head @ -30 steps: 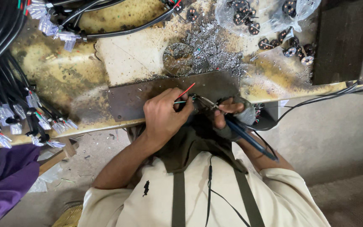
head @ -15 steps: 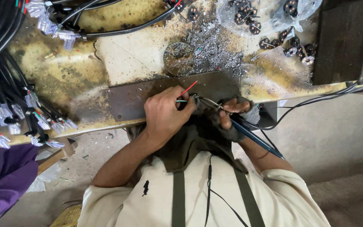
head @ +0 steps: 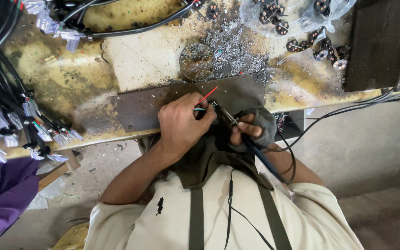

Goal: The person uses a soldering iron to join small wires to a black connector on a workbench. They repeatedly pick up wires, apply solder, and place the finished units aside. The workbench is cluttered with wires, connectors, and solder residue.

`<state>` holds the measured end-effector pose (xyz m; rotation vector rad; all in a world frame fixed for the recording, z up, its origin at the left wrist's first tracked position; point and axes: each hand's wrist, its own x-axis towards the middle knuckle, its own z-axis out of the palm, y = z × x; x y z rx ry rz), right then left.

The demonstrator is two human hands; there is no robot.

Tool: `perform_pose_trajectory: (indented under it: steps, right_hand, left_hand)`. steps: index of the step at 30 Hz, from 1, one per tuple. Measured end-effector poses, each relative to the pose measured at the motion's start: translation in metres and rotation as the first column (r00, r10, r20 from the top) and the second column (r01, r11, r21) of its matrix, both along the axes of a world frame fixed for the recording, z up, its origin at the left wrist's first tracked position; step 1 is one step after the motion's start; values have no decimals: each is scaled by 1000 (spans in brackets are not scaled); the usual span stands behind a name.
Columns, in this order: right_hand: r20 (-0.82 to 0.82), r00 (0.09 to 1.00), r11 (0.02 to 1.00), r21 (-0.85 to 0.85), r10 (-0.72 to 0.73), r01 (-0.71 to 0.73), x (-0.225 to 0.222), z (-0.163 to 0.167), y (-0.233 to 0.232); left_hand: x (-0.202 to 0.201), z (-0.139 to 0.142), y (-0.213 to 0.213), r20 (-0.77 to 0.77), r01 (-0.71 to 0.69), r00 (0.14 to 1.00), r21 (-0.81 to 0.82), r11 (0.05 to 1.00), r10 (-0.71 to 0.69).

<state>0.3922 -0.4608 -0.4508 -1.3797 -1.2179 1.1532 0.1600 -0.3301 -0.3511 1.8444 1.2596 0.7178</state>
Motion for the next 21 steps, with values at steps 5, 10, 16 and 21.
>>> perform_pose_trajectory:
  steps: [5,10,16,21]
  right_hand:
    - [406,886,864,503,-223,-13,-16,9,9]
    - [288,941,966,231,-178,113,-24,65,28]
    - [332,943,999,32,8,-19,-28,84,79]
    - [185,983,991,127,12,-36,-53,75,95]
  left_hand:
    - [1,-1,1,-12,-4,1000,-31,999,4]
    - [2,-2,0,-4,0,1000,-18,1000,0]
    - [2,-1,-1,-29,7,1000,24,1000,-6]
    - [4,2,-2,-42,-16,999,35,999,17]
